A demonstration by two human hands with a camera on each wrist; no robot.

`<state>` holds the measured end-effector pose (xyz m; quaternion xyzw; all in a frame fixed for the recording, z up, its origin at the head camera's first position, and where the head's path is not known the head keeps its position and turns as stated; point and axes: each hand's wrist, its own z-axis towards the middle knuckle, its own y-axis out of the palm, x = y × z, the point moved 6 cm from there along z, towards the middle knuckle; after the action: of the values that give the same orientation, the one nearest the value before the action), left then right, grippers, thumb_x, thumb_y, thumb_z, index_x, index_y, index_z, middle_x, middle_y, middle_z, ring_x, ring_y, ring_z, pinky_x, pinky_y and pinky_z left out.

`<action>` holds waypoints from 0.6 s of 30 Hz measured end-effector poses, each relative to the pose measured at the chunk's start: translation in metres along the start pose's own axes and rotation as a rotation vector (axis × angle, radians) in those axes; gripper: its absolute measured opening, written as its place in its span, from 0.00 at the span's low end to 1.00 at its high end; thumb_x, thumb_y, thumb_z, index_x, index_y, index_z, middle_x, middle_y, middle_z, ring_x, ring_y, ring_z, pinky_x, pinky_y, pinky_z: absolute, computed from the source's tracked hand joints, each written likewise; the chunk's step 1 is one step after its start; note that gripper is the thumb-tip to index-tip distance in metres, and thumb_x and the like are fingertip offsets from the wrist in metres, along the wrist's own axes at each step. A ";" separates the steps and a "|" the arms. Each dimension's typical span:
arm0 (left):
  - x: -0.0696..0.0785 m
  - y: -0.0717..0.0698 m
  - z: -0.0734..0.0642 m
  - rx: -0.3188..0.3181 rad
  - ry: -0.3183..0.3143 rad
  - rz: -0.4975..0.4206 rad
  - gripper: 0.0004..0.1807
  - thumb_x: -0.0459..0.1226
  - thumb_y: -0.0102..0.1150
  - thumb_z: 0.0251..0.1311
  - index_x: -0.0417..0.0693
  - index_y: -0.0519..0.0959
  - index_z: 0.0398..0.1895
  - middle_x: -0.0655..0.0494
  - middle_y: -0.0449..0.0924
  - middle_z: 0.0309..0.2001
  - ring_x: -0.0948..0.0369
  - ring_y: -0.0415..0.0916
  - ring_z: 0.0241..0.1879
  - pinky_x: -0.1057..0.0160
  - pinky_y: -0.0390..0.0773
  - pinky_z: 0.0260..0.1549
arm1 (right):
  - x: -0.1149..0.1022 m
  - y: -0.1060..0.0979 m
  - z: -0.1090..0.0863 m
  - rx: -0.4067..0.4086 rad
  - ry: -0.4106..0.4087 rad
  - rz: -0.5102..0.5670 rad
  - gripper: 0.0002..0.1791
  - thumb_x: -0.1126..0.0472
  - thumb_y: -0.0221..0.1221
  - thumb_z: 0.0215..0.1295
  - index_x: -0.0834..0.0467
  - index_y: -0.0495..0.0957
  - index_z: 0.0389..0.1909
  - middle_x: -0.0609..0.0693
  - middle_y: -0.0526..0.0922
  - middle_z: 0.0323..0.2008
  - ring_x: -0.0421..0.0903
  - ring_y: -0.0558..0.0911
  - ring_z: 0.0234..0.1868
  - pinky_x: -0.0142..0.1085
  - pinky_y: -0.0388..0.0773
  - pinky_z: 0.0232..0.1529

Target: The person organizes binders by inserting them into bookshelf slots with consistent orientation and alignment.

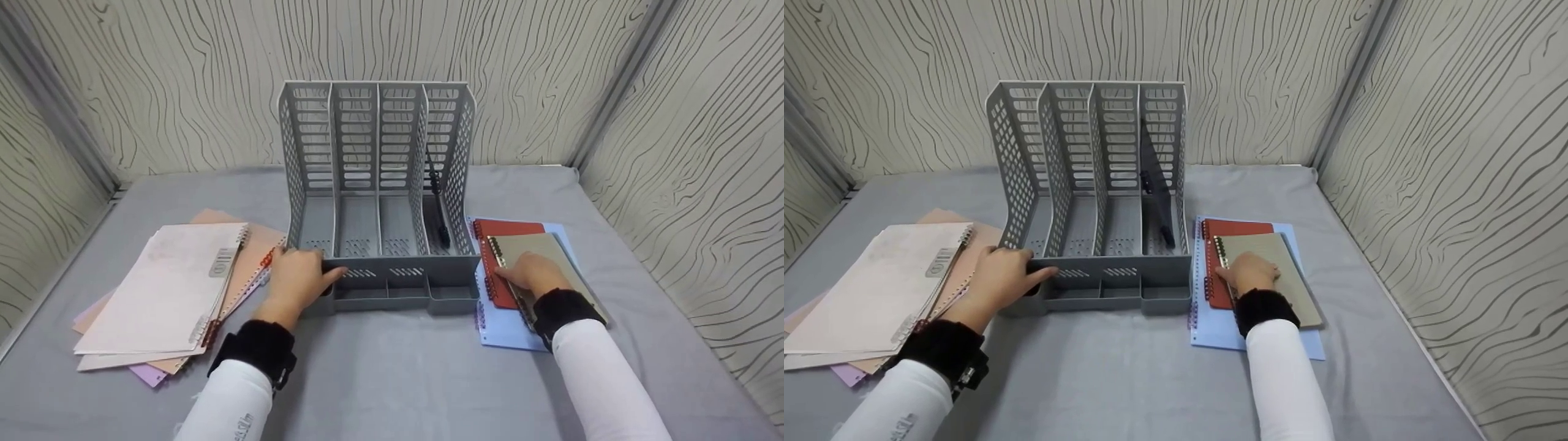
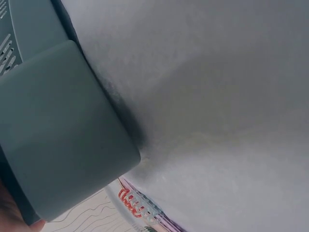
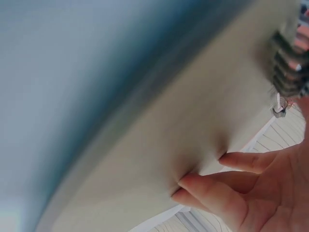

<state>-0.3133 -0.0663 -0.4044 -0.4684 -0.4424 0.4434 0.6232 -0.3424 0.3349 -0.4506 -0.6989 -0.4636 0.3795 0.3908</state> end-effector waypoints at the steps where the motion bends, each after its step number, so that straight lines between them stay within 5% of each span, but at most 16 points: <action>1: 0.000 0.000 0.000 -0.001 -0.002 0.001 0.33 0.63 0.50 0.56 0.41 0.80 0.37 0.43 0.82 0.35 0.45 0.77 0.40 0.40 0.58 0.56 | 0.000 -0.001 0.000 0.004 -0.009 -0.016 0.38 0.38 0.52 0.63 0.73 0.70 0.50 0.58 0.72 0.29 0.55 0.74 0.35 0.45 0.69 0.40; 13: 0.003 -0.002 -0.001 0.006 -0.001 0.003 0.32 0.63 0.51 0.56 0.41 0.80 0.37 0.44 0.83 0.35 0.45 0.77 0.41 0.39 0.57 0.57 | -0.003 -0.006 -0.004 0.002 -0.085 -0.070 0.32 0.45 0.51 0.66 0.75 0.72 0.48 0.59 0.73 0.30 0.56 0.73 0.35 0.48 0.70 0.43; 18: 0.002 -0.001 -0.001 0.014 -0.003 -0.003 0.33 0.63 0.52 0.55 0.42 0.80 0.37 0.44 0.83 0.34 0.45 0.77 0.40 0.39 0.57 0.57 | -0.004 -0.005 -0.004 -0.017 -0.058 -0.025 0.30 0.45 0.53 0.65 0.72 0.74 0.47 0.58 0.73 0.29 0.55 0.73 0.35 0.46 0.70 0.41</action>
<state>-0.3115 -0.0648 -0.4029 -0.4626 -0.4408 0.4463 0.6265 -0.3423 0.3315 -0.4437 -0.6850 -0.4867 0.3906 0.3760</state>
